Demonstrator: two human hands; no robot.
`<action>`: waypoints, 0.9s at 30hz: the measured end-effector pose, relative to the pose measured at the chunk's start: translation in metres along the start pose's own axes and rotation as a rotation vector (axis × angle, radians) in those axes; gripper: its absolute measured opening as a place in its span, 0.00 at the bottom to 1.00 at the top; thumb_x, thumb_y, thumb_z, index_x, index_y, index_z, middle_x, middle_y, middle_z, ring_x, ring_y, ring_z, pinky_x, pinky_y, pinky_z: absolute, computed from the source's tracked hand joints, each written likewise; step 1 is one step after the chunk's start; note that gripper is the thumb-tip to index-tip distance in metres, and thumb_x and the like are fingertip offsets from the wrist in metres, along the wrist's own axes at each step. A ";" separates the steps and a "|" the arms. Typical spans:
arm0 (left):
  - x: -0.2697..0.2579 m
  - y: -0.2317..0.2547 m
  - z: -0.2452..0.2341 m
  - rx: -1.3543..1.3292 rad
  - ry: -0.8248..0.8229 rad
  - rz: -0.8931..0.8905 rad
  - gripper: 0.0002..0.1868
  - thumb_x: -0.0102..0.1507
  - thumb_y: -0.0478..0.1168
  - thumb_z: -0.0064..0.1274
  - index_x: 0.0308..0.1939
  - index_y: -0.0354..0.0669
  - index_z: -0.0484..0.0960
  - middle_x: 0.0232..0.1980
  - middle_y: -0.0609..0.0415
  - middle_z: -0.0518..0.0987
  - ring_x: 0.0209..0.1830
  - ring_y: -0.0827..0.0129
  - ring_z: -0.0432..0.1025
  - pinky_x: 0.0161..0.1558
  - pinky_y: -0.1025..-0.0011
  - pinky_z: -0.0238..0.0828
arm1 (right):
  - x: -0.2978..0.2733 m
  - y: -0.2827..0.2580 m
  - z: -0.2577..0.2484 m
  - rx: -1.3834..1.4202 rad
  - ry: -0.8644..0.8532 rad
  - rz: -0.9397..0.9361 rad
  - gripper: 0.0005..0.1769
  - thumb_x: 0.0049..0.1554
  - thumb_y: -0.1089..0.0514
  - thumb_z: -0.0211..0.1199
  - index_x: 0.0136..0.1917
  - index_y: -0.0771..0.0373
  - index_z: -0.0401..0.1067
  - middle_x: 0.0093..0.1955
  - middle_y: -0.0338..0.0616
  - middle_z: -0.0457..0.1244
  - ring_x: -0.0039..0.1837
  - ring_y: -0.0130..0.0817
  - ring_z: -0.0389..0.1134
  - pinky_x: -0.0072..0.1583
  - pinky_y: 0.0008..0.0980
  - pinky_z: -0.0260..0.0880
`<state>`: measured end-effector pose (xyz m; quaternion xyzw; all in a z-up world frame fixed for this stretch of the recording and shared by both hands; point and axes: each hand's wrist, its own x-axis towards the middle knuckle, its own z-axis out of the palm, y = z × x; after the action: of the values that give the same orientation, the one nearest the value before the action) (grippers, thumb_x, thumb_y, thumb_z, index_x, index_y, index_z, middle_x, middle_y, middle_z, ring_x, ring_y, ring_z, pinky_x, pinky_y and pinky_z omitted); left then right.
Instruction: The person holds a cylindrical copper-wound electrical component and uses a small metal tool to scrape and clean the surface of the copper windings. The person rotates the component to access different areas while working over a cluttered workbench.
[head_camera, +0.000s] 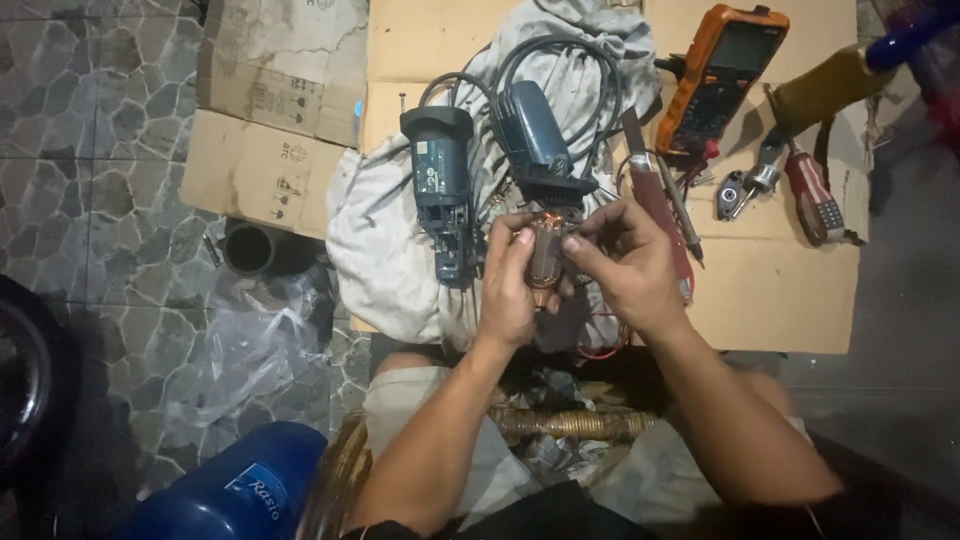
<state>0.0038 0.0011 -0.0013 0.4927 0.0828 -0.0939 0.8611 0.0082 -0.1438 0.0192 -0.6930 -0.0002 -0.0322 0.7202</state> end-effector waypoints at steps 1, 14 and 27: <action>-0.002 0.004 0.002 0.000 0.000 0.003 0.18 0.70 0.49 0.37 0.56 0.40 0.65 0.22 0.35 0.75 0.12 0.59 0.72 0.09 0.73 0.61 | -0.004 0.000 0.002 0.001 -0.001 -0.002 0.13 0.55 0.67 0.71 0.49 0.72 0.69 0.35 0.47 0.62 0.39 0.32 0.66 0.42 0.30 0.66; 0.008 -0.010 -0.014 0.015 0.065 0.046 0.14 0.71 0.49 0.35 0.50 0.43 0.66 0.15 0.45 0.69 0.06 0.63 0.63 0.08 0.74 0.54 | -0.003 0.015 0.028 -0.095 0.058 -0.011 0.17 0.55 0.62 0.73 0.49 0.69 0.66 0.35 0.48 0.62 0.39 0.36 0.65 0.42 0.35 0.65; 0.006 -0.022 -0.022 0.091 0.122 0.027 0.13 0.69 0.49 0.39 0.48 0.45 0.70 0.15 0.44 0.69 0.06 0.64 0.61 0.09 0.71 0.55 | -0.025 0.013 0.030 -0.053 0.076 -0.010 0.18 0.52 0.65 0.74 0.49 0.64 0.66 0.37 0.45 0.63 0.41 0.34 0.66 0.43 0.34 0.67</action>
<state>0.0029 0.0091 -0.0322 0.5374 0.1239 -0.0557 0.8323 -0.0149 -0.1122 0.0066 -0.7103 0.0246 -0.0619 0.7008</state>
